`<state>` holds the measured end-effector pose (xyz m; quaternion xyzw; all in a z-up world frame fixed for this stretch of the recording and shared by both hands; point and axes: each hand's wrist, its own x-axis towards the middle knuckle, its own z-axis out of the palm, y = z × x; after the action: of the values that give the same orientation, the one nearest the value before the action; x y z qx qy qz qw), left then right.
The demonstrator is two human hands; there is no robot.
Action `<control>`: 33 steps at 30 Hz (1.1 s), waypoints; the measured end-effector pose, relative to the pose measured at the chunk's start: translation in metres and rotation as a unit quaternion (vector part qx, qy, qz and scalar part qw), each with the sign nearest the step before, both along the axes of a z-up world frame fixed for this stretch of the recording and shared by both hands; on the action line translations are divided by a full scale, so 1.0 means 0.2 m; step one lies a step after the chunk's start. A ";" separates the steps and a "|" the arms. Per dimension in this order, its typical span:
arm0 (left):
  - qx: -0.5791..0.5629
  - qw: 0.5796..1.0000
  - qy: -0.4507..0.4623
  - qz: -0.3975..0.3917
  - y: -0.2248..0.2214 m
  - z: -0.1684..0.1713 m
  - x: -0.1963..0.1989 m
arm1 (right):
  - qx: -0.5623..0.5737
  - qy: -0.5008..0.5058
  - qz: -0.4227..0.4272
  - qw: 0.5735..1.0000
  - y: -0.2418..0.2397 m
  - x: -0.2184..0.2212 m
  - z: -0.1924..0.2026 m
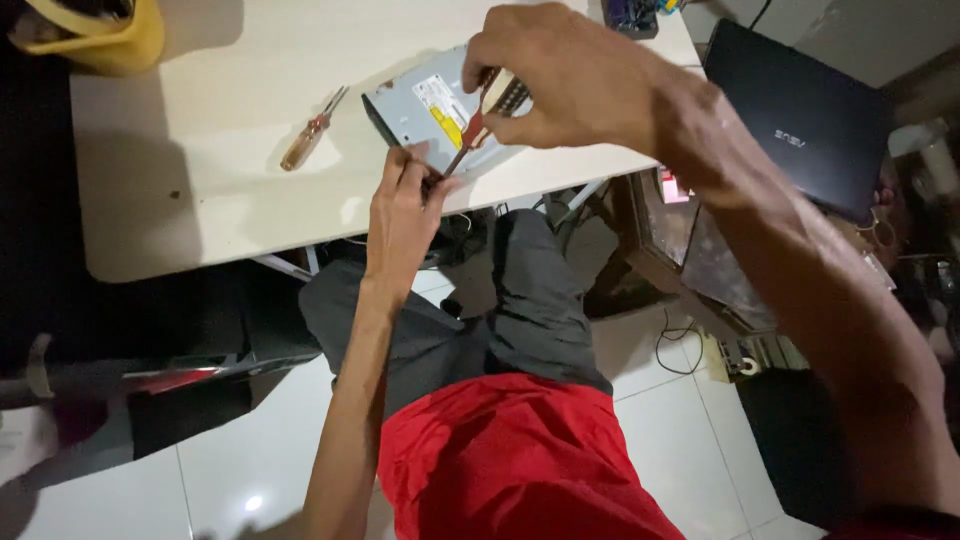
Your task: Disassembling a DVD drive using screwdrivers and prying tools on a repair bench.
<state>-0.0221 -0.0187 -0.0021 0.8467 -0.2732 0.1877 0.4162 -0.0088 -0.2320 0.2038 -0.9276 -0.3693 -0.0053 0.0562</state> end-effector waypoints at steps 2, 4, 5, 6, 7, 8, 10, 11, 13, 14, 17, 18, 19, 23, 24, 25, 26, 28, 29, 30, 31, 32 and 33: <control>0.010 1.000 -0.006 0.009 0.00 0.02 -0.01 | -0.042 -0.012 -0.021 0.999 0.06 -0.06 0.05; 0.019 1.000 -0.013 0.019 0.00 0.03 -0.01 | -0.084 -0.026 -0.041 0.995 0.10 -0.09 0.09; 0.030 0.999 0.000 0.018 0.00 0.02 0.00 | -0.121 -0.016 -0.068 0.990 0.12 -0.09 0.09; 0.042 0.999 0.013 0.018 0.00 0.02 0.01 | -0.157 -0.007 -0.095 0.983 0.13 -0.09 0.10; 0.042 0.999 0.013 0.019 0.02 0.02 0.00 | -0.157 -0.006 -0.094 0.983 0.13 -0.09 0.09; 0.029 1.000 0.006 -0.001 0.02 0.03 0.01 | -0.177 -0.028 -0.085 0.980 0.12 -0.09 0.09; 0.015 1.000 -0.003 -0.022 0.04 0.06 0.00 | -0.197 -0.049 -0.076 0.976 0.10 -0.07 0.06; 0.005 0.999 -0.009 -0.044 0.06 0.08 -0.02 | -0.198 -0.098 -0.034 0.975 0.08 -0.05 0.04; -0.006 0.998 -0.014 -0.066 0.08 0.11 -0.03 | -0.199 -0.144 0.008 0.969 0.07 -0.03 0.01; -0.018 0.997 -0.015 -0.076 0.09 0.12 -0.04 | -0.229 -0.204 0.023 0.951 0.09 -0.04 0.02; -0.032 0.996 -0.016 -0.078 0.08 0.12 -0.04 | -0.255 -0.284 0.047 0.923 0.12 -0.04 0.00; -0.035 0.997 -0.016 -0.073 0.07 0.11 -0.04 | -0.253 -0.303 0.052 0.917 0.12 -0.04 -0.02; -0.035 0.997 -0.015 -0.072 0.07 0.10 -0.04 | -0.253 -0.303 0.053 0.917 0.14 -0.06 -0.01; -0.021 0.999 -0.010 -0.046 0.05 0.07 -0.04 | -0.331 -0.337 0.034 0.881 0.20 -0.09 0.00; -0.007 0.999 -0.015 -0.034 0.05 0.07 -0.04 | -0.331 -0.377 0.038 0.864 0.20 -0.09 -0.01; -0.007 0.999 -0.016 -0.033 0.04 0.08 -0.05 | -0.331 -0.378 0.039 0.864 0.20 -0.10 -0.02; 0.008 0.999 -0.028 -0.027 0.04 0.08 -0.05 | -0.336 -0.396 0.034 0.854 0.20 -0.11 -0.03; 0.023 0.999 -0.044 -0.017 0.04 0.09 -0.06 | -0.340 -0.418 0.031 0.842 0.20 -0.11 -0.02; 0.021 0.999 -0.027 -0.017 0.04 0.09 -0.07 | -0.354 -0.408 0.044 0.840 0.20 -0.11 -0.02; 0.018 1.000 -0.010 -0.016 0.04 0.09 -0.07 | -0.369 -0.397 0.058 0.838 0.20 -0.11 -0.01; 0.018 1.000 -0.013 -0.013 0.04 0.09 -0.07 | -0.368 -0.401 0.059 0.837 0.20 -0.11 0.00; 0.033 0.999 -0.008 -0.010 0.03 0.09 -0.07 | -0.366 -0.391 0.066 0.842 0.19 -0.12 0.01; 0.048 0.999 -0.003 -0.006 0.03 0.09 -0.08 | -0.365 -0.380 0.072 0.847 0.19 -0.12 0.01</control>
<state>-0.0377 -0.0122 0.0167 0.8637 -0.2884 0.1739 0.3750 -0.0330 -0.1948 0.2066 -0.7774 -0.4030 -0.2183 -0.4307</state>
